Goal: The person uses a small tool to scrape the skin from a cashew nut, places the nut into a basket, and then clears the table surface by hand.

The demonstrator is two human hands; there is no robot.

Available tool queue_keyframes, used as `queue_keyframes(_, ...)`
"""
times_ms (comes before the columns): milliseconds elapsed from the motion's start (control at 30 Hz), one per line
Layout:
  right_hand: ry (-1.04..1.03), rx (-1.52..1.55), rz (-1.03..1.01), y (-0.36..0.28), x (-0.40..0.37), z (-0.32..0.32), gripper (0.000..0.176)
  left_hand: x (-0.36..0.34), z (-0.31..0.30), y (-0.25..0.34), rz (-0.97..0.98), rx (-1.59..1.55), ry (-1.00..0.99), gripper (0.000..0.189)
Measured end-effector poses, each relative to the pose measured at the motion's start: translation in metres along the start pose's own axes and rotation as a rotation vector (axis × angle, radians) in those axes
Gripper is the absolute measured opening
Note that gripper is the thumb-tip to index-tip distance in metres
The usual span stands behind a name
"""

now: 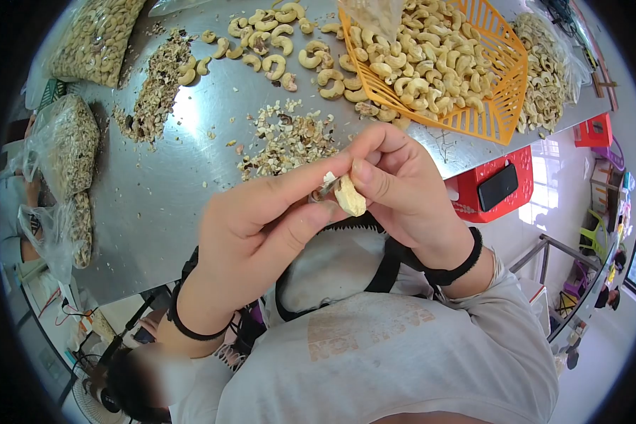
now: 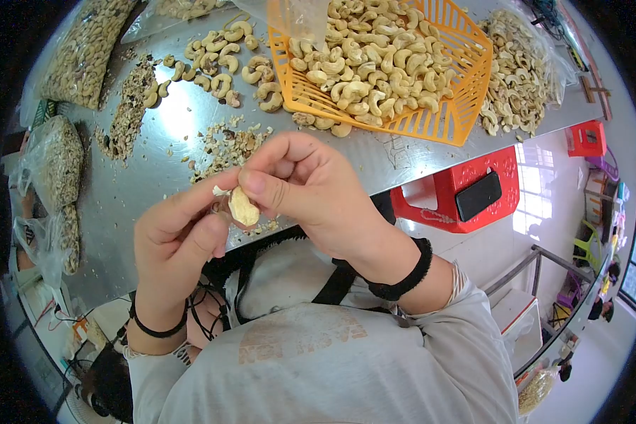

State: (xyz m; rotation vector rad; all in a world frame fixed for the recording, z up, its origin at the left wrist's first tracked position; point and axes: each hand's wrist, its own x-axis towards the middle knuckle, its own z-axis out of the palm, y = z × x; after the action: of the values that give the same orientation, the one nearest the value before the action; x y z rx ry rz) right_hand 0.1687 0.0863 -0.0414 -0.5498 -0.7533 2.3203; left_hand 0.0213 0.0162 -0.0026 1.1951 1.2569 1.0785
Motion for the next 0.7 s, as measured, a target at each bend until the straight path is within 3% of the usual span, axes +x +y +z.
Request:
queue_keyframes(167, 0.032, -0.034, 0.002, 0.001, 0.001, -0.001, 0.015, 0.004, 0.007, -0.006, 0.208, 0.291, 0.093, 0.036)
queue_keyframes(300, 0.058, -0.019, 0.028, 0.000, 0.000, 0.001, 0.022, 0.005, 0.007, -0.008, 0.224, 0.337, 0.145, 0.037)
queue_keyframes(400, 0.017, -0.057, -0.038, -0.001, -0.001, 0.002, 0.029, 0.005, 0.003, -0.001, 0.097, 0.438, 0.098, 0.031)
queue_keyframes(467, -0.067, -0.117, -0.041, -0.003, -0.001, -0.002, 0.033, 0.008, 0.001, -0.003, 0.280, 0.539, 0.067, 0.037)
queue_keyframes(500, -0.066, -0.117, -0.042, -0.003, -0.001, -0.002, 0.033, 0.007, 0.001, -0.002, 0.280, 0.539, 0.066, 0.037)
queue_keyframes(567, -0.034, -0.084, -0.039, -0.002, -0.001, -0.001, 0.033, 0.004, 0.004, 0.003, 0.048, 0.219, 0.080, 0.039)
queue_keyframes(700, -0.042, -0.041, -0.014, -0.004, -0.002, -0.002, 0.033, 0.002, 0.002, 0.004, 0.013, 0.210, -0.022, 0.042)
